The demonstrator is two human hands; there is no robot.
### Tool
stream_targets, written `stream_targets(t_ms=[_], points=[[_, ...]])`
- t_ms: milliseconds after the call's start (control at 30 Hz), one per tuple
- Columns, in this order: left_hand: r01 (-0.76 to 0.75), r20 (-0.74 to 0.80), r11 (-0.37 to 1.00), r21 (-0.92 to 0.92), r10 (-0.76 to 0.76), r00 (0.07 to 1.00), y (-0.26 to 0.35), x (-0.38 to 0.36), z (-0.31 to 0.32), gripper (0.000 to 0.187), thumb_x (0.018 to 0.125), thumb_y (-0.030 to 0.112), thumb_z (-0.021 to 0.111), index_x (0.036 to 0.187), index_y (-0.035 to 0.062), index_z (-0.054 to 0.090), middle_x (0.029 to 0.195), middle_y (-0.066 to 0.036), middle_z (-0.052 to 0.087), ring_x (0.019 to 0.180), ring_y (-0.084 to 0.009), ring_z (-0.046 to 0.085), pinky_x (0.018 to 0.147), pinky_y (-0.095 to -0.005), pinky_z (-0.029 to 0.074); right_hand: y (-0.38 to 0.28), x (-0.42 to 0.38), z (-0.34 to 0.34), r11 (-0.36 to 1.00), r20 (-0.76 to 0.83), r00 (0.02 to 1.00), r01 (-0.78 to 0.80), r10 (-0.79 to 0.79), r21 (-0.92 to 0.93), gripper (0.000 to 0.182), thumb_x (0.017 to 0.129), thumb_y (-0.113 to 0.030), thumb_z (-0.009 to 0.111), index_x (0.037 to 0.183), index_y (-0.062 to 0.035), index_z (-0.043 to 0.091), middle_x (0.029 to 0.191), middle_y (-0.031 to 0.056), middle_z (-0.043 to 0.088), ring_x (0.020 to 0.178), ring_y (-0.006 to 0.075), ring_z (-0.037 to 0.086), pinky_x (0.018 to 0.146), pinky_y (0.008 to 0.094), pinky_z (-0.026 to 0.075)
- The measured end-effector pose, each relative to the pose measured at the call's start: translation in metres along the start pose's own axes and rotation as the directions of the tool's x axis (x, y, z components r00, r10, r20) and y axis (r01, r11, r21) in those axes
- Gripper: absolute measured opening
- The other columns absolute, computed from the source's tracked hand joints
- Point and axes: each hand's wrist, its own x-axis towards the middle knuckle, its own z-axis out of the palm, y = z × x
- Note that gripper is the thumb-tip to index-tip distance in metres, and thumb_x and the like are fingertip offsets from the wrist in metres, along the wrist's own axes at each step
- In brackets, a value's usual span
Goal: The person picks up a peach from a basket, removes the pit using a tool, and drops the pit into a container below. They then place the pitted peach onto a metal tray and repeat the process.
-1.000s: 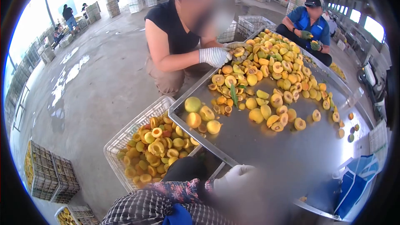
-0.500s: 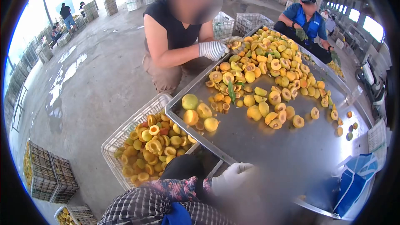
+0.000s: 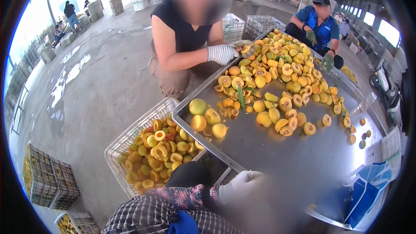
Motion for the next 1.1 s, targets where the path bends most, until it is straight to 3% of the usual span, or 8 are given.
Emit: stream_targets(t_ms=[333,433,533,567,667,833,1033,1100], points=[[-0.032,-0.002,0.998,-0.044,0.032,0.999,-0.007,0.001,-0.001,0.028,0.101,0.022,0.051,0.098,-0.0001,0.068,0.097,-0.003,0.067,0.095,-0.0112,0.06,0.089,-0.027,0.048,0.0,0.001,-0.002,0.996,-0.029,0.999,0.038,-0.041,-0.075,0.052,0.095,-0.041,0.055,0.119,0.0044,0.049,0.089,0.024,0.064,0.081,0.0452,0.064,0.066,0.0458,0.05],[-0.024,-0.002,0.998,-0.064,0.024,1.0,-0.004,0.0,0.0,0.028,0.101,0.022,0.051,0.098,-0.0003,0.068,0.097,-0.003,0.067,0.094,-0.0113,0.06,0.089,-0.027,0.048,0.017,-0.011,0.008,0.993,-0.175,0.977,0.117,-0.12,-0.023,0.053,0.097,-0.028,0.056,0.133,0.0083,0.044,0.106,0.0329,0.06,0.088,0.0466,0.061,0.074,0.0472,0.052],[-0.079,0.032,0.994,-0.075,0.081,0.996,-0.014,0.004,-0.005,0.028,0.101,0.023,0.051,0.098,-0.0001,0.068,0.096,-0.003,0.067,0.093,-0.011,0.06,0.088,-0.0266,0.048,0.013,-0.009,0.002,0.897,-0.051,0.97,0.199,-0.237,-0.395,0.054,0.097,-0.029,0.056,0.134,0.0082,0.044,0.108,0.0332,0.06,0.092,0.0467,0.061,0.076,0.0471,0.052],[-0.09,0.033,0.994,-0.059,0.092,0.995,-0.014,0.005,-0.006,0.029,0.101,0.023,0.052,0.098,-0.0001,0.068,0.096,-0.003,0.067,0.093,-0.0108,0.06,0.088,-0.0265,0.048,0.012,-0.01,0.003,0.881,-0.064,0.961,0.219,-0.269,-0.42,0.054,0.097,-0.03,0.056,0.133,0.0089,0.044,0.108,0.0335,0.06,0.092,0.047,0.06,0.076,0.0478,0.051],[-0.117,0.033,0.993,-0.032,0.118,0.992,-0.013,0.002,-0.004,0.029,0.102,0.024,0.052,0.098,0.0,0.068,0.095,-0.002,0.067,0.092,-0.0104,0.059,0.087,-0.0261,0.048,0.003,-0.007,-0.002,0.955,-0.013,0.997,0.074,-0.081,-0.286,0.054,0.097,-0.03,0.056,0.133,0.0092,0.044,0.109,0.0334,0.06,0.093,0.0476,0.06,0.077,0.048,0.051],[-0.109,-0.007,0.987,0.121,0.11,0.994,-0.014,0.006,-0.006,0.029,0.102,0.024,0.052,0.098,0.0002,0.068,0.094,-0.001,0.067,0.091,-0.0091,0.059,0.086,-0.0254,0.047,0.006,-0.005,0.0,0.936,-0.033,0.987,0.137,-0.156,-0.324,0.054,0.097,-0.029,0.055,0.135,0.0082,0.043,0.111,0.0324,0.06,0.095,0.0467,0.061,0.078,0.0465,0.051],[-0.074,-0.023,0.995,0.061,0.076,0.997,-0.02,0.009,-0.01,0.029,0.102,0.026,0.052,0.1,0.0009,0.067,0.095,0.0,0.067,0.089,-0.0072,0.058,0.083,-0.0241,0.048,0.014,-0.003,0.002,0.936,-0.032,0.98,0.18,-0.199,-0.303,0.054,0.098,-0.027,0.055,0.137,0.0072,0.042,0.113,0.0298,0.062,0.099,0.0448,0.062,0.08,0.0449,0.052],[-0.078,-0.029,0.995,0.064,0.08,0.996,-0.019,0.005,-0.006,0.029,0.102,0.026,0.052,0.1,0.001,0.067,0.095,0.0,0.067,0.088,-0.0071,0.058,0.082,-0.0238,0.048,0.005,-0.007,0.0,0.946,-0.01,0.993,0.109,-0.117,-0.305,0.053,0.098,-0.027,0.055,0.137,0.0066,0.042,0.114,0.0289,0.062,0.099,0.0446,0.062,0.08,0.0444,0.052]])
